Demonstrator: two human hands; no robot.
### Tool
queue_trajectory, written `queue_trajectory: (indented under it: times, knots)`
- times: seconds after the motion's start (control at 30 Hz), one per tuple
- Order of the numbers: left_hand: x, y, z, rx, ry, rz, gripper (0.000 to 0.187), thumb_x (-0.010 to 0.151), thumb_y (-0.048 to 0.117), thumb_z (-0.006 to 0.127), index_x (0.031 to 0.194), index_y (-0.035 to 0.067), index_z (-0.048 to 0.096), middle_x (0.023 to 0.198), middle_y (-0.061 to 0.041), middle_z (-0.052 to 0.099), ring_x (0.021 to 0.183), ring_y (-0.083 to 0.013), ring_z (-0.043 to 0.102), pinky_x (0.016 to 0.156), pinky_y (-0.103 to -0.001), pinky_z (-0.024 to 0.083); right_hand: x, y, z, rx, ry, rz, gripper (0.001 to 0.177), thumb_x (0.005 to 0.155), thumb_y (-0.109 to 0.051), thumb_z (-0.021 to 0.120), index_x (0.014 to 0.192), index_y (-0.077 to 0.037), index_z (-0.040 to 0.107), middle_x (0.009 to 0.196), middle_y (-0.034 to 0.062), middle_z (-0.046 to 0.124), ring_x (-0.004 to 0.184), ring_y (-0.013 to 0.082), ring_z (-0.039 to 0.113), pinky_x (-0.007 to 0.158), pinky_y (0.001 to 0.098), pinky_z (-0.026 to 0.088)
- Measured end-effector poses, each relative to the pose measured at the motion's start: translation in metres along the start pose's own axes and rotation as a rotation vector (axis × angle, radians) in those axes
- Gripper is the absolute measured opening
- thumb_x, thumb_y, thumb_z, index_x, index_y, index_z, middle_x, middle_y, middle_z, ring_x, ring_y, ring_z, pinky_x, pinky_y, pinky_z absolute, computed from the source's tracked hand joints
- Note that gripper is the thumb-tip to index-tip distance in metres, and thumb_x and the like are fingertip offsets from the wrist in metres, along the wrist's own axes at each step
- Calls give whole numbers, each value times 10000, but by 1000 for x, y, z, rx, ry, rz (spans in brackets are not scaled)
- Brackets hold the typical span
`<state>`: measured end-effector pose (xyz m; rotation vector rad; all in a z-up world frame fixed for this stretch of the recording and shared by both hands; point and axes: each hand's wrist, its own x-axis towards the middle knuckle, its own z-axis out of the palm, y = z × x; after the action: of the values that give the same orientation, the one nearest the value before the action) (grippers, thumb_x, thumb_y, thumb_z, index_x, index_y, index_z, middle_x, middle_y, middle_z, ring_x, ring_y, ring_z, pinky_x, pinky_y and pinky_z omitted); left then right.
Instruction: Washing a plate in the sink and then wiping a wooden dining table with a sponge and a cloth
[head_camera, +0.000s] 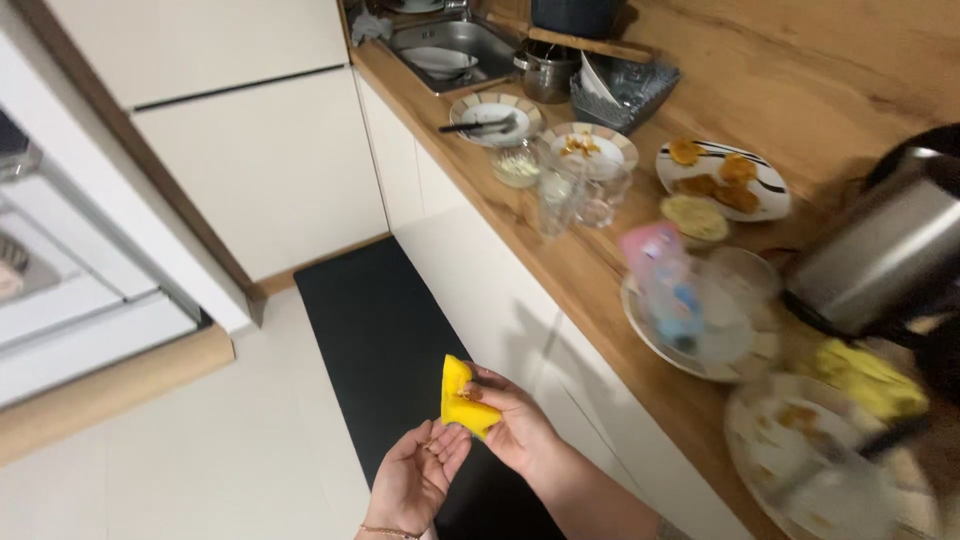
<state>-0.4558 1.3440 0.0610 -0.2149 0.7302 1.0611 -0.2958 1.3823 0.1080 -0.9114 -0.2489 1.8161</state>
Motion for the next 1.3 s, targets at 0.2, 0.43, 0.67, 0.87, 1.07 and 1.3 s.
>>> queue_trajectory:
  times: [0.2,0.43,0.67,0.87,1.07,1.3]
  knots:
    - [71,145,83,69,-117,-33,375,1041,169,455,1255,-107,589,1203,-296,660,1142,-340,648,1072,-434,506,134,-36,89,106,-97,-124,349,855,47,712,1203,19,721,1140,157,736,1028,259,686,794,271,559]
    - [167,258,226,154,-156,-41,426,1020,148,476,1333,-127,559,1314,-271,620,1280,-364,588,1167,-442,455,302,-131,108,78,-28,-321,142,910,-26,684,1045,-68,694,1120,146,744,983,225,717,847,304,583]
    - [334,311,332,264,-441,-40,391,1054,194,503,1322,-61,630,1259,-202,683,1277,-314,620,1184,-460,446,412,-252,135,58,166,-593,219,994,-129,658,1204,-116,720,1124,73,752,1050,229,723,945,377,590]
    - [446,318,437,358,-544,-74,364,1059,214,566,1284,-57,659,1206,-203,665,1207,-334,639,1145,-466,484,477,-328,138,-6,306,-899,284,981,-65,659,1259,-105,695,1117,82,731,1069,238,714,950,388,596]
    - [545,321,494,1269,-848,329,565,1010,378,554,1438,9,536,1481,-186,479,1457,-314,425,1248,-477,289,496,-353,146,-769,835,-1134,352,941,-111,729,1291,-97,692,1187,99,703,1054,216,664,933,354,526]
    - [735,470,521,1756,-729,1399,557,901,375,753,1357,82,621,1372,-158,631,1268,-340,582,1088,-471,426,532,-343,87,-1776,1141,-503,434,903,-370,580,1318,-442,684,1451,6,635,1309,262,611,1060,429,487]
